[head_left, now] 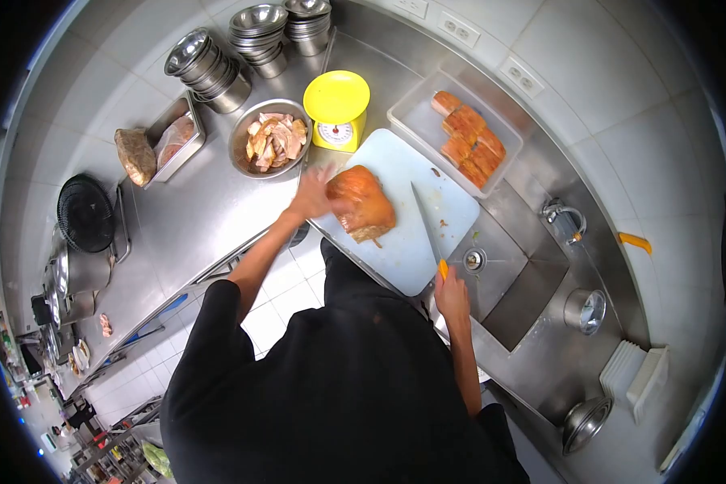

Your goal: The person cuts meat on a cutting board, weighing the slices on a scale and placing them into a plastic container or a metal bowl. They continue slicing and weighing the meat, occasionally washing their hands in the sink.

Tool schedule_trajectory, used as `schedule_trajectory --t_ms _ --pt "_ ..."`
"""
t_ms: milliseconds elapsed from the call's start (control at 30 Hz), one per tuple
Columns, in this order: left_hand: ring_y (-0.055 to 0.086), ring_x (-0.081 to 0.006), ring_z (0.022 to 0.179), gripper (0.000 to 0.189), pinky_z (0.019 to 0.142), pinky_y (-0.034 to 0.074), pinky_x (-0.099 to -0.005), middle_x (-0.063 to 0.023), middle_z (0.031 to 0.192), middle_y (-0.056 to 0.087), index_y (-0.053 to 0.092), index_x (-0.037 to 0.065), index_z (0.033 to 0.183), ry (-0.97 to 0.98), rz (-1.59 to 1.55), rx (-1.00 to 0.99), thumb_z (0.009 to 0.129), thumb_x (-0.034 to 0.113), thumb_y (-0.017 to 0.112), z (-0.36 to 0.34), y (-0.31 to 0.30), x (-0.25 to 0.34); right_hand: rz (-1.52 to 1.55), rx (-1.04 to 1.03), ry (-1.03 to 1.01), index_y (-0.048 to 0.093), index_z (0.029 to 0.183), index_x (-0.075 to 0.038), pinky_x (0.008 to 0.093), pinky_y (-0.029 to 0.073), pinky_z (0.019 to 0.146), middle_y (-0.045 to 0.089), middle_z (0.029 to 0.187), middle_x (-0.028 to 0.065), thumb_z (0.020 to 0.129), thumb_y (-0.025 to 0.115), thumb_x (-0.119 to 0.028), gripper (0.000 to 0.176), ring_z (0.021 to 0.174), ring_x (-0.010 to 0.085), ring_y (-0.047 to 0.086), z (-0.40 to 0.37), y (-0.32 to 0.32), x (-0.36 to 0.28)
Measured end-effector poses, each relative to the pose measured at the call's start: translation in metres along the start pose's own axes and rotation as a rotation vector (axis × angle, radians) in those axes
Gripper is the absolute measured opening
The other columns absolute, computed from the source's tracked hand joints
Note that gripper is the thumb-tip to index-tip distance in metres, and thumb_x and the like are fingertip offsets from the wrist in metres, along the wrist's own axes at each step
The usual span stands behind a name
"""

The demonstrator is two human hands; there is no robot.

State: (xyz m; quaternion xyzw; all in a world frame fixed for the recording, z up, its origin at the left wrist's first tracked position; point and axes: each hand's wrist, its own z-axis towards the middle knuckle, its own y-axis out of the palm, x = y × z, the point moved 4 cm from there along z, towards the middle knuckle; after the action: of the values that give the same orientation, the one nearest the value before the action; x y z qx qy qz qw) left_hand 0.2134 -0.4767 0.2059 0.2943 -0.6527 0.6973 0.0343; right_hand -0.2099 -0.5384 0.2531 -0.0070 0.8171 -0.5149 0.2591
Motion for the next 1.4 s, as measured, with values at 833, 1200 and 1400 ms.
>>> schedule_trajectory --t_ms 833,1200,1400 --pt "0.049 -0.0337 0.126 0.049 0.111 0.03 -0.0516 -0.0187 0.133 0.055 0.053 0.002 0.138 -0.054 0.113 0.296 0.098 0.029 0.055 0.035 0.074 0.122 -0.153 -0.097 -0.066 0.053 0.11 0.004 0.0574 0.055 0.077 0.07 0.088 0.03 0.105 0.05 -0.027 0.031 0.085 0.0472 0.071 0.042 -0.051 -0.139" --pt "0.05 -0.0328 0.121 0.046 0.111 0.033 -0.0495 -0.0161 0.127 0.057 0.054 0.002 0.135 -0.098 0.112 0.296 0.097 0.027 0.053 0.041 0.068 0.128 -0.088 -0.081 -0.036 0.051 0.11 0.003 0.0577 0.054 0.083 0.07 0.097 0.03 0.105 0.05 -0.03 0.033 0.093 0.0484 0.069 0.126 0.022 -0.118" --pt "0.051 -0.0325 0.118 0.043 0.106 0.036 -0.0481 -0.0154 0.124 0.058 0.056 0.002 0.131 -0.102 0.142 0.271 0.095 0.026 0.054 0.038 0.069 0.128 -0.172 -0.278 0.128 0.051 0.111 0.003 0.0578 0.054 0.083 0.07 0.098 0.0299 0.106 0.05 -0.033 0.036 0.095 0.0485 0.069 0.028 -0.051 -0.112"
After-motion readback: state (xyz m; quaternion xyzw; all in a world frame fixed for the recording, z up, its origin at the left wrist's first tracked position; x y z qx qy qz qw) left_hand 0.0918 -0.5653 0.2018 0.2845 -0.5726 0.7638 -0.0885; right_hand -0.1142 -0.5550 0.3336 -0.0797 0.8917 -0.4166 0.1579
